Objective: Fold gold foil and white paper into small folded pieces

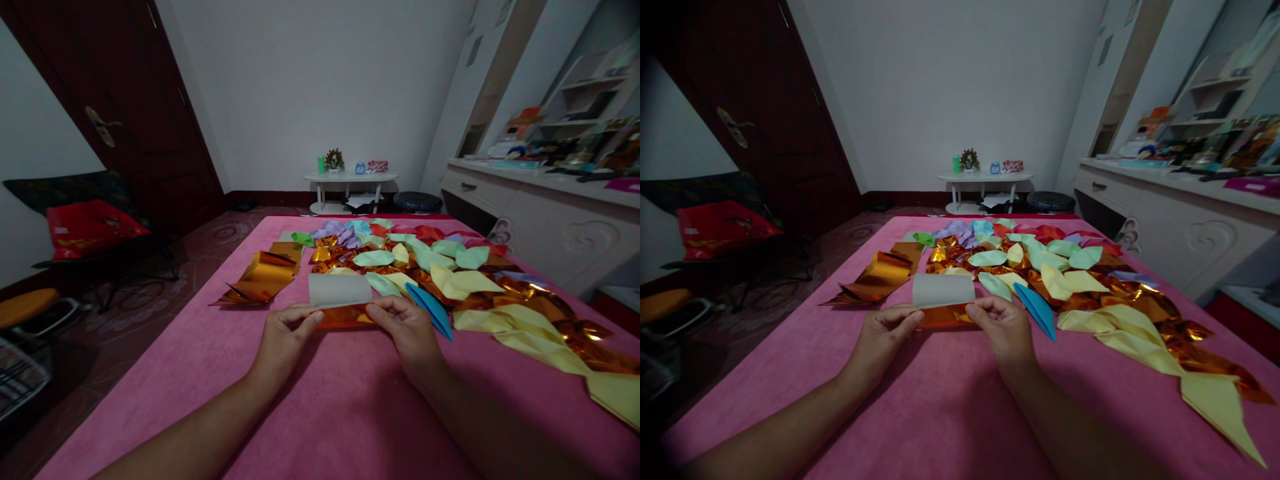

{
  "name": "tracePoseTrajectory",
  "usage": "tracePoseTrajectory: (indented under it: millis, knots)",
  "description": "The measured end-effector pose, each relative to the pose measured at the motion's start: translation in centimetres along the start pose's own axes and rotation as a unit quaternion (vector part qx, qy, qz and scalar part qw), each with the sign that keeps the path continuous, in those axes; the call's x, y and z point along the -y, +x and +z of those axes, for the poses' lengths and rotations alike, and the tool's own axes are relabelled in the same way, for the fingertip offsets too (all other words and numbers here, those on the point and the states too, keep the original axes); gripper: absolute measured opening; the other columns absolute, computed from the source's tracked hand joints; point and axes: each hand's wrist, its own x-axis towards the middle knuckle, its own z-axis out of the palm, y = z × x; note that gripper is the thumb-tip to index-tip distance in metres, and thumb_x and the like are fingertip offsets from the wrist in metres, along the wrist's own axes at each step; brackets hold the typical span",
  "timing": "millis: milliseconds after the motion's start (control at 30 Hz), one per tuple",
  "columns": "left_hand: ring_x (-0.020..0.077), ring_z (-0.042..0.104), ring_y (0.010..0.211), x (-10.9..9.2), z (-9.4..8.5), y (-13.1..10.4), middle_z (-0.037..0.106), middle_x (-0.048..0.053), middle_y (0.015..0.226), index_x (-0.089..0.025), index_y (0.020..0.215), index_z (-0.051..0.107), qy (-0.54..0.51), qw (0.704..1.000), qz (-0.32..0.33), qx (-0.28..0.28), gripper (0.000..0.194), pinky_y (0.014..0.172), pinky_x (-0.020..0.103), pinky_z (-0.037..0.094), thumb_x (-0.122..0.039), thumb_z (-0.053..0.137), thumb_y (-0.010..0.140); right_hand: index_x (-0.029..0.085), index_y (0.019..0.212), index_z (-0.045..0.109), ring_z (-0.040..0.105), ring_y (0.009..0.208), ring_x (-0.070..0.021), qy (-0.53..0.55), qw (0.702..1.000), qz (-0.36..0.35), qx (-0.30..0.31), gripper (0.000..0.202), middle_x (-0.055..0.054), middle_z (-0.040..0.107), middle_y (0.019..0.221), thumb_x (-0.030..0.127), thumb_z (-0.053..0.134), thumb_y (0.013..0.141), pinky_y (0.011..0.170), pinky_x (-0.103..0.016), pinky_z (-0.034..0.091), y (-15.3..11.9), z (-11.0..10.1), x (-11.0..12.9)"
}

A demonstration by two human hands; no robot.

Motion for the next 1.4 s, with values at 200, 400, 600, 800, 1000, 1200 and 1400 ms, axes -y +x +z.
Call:
tracePoseTrajectory:
  millis: [200, 400, 600, 800, 1000, 1200, 1400]
  knots:
    - [0.0165, 0.063, 0.075, 0.09, -0.13, 0.01, 0.074, 0.006, 0.082, -0.018, 0.080, 0.078, -0.025, 1.000, 0.015, -0.004, 0.015, 0.068, 0.024, 0.047, -0.029, 0.068, 0.077, 0.021, 0.072, 0.073, 0.060, 0.081, -0.0211, -0.030, 0.992, -0.054, 0.106, 0.018, -0.005, 0.067, 0.081, 0.036, 0.077, 0.065, 0.075, -0.032, 0.048, -0.13, 0.53, 0.40]
    - [0.0158, 0.063, 0.074, -0.11, -0.16, 0.00, 0.074, 0.005, 0.080, -0.018, 0.078, 0.078, -0.027, 0.999, 0.026, -0.001, 0.013, 0.070, 0.024, 0.048, -0.026, 0.068, 0.077, 0.019, 0.063, 0.064, 0.057, 0.068, -0.0180, -0.036, 0.992, 0.013, 0.120, 0.024, -0.002, 0.063, 0.068, 0.038, 0.079, 0.062, 0.065, -0.030, 0.045, -0.28, 0.58, 0.10]
    - [0.0159, 0.062, 0.071, 0.10, -0.17, -0.04, 0.074, 0.005, 0.076, -0.018, 0.074, 0.078, -0.032, 0.999, 0.005, -0.024, 0.012, 0.067, 0.024, 0.047, -0.028, 0.072, 0.073, 0.018, 0.056, 0.064, 0.054, 0.072, -0.0176, -0.061, 0.992, -0.037, 0.106, 0.032, -0.003, 0.062, 0.071, 0.042, 0.067, 0.077, 0.068, -0.030, 0.042, -0.21, 0.08, 0.39]
    - [0.0139, 0.060, 0.067, -0.30, 0.07, -0.05, 0.074, 0.004, 0.076, -0.017, 0.073, 0.078, -0.059, 0.998, -0.019, -0.029, 0.012, 0.063, 0.022, 0.045, -0.028, 0.073, 0.072, 0.020, 0.059, 0.072, 0.059, 0.091, -0.0248, -0.058, 0.997, -0.044, 0.038, 0.022, -0.007, 0.067, 0.092, 0.040, 0.075, 0.069, 0.084, -0.036, 0.043, -0.23, -0.01, 0.42]
    - [0.0126, 0.056, 0.064, -0.36, -0.12, -0.12, 0.071, 0.003, 0.072, -0.015, 0.074, 0.077, -0.033, 0.999, -0.019, -0.017, 0.017, 0.060, 0.021, 0.042, -0.030, 0.069, 0.076, 0.019, 0.053, 0.068, 0.060, 0.085, -0.0233, -0.008, 1.000, 0.004, 0.017, 0.022, -0.006, 0.068, 0.084, 0.036, 0.079, 0.062, 0.081, -0.036, 0.044, -0.30, 0.23, 0.66]
    - [0.0132, 0.058, 0.065, -0.05, -0.16, -0.02, 0.072, 0.005, 0.073, -0.014, 0.070, 0.076, -0.038, 0.998, -0.031, -0.046, 0.015, 0.061, 0.022, 0.043, -0.030, 0.075, 0.069, 0.018, 0.048, 0.060, 0.055, 0.070, -0.0166, 0.032, 0.999, 0.009, 0.020, 0.028, -0.002, 0.063, 0.068, 0.033, 0.078, 0.064, 0.069, -0.031, 0.041, -0.24, 0.19, 0.35]
    - [0.0113, 0.053, 0.060, -0.34, -0.17, -0.09, 0.068, 0.003, 0.066, -0.014, 0.066, 0.074, -0.037, 0.998, -0.029, -0.041, 0.018, 0.057, 0.020, 0.041, -0.031, 0.073, 0.071, 0.018, 0.050, 0.061, 0.051, 0.064, -0.0153, 0.026, 1.000, 0.008, 0.015, 0.028, -0.001, 0.061, 0.063, 0.036, 0.078, 0.064, 0.065, -0.030, 0.040, -0.27, 0.10, 0.19]
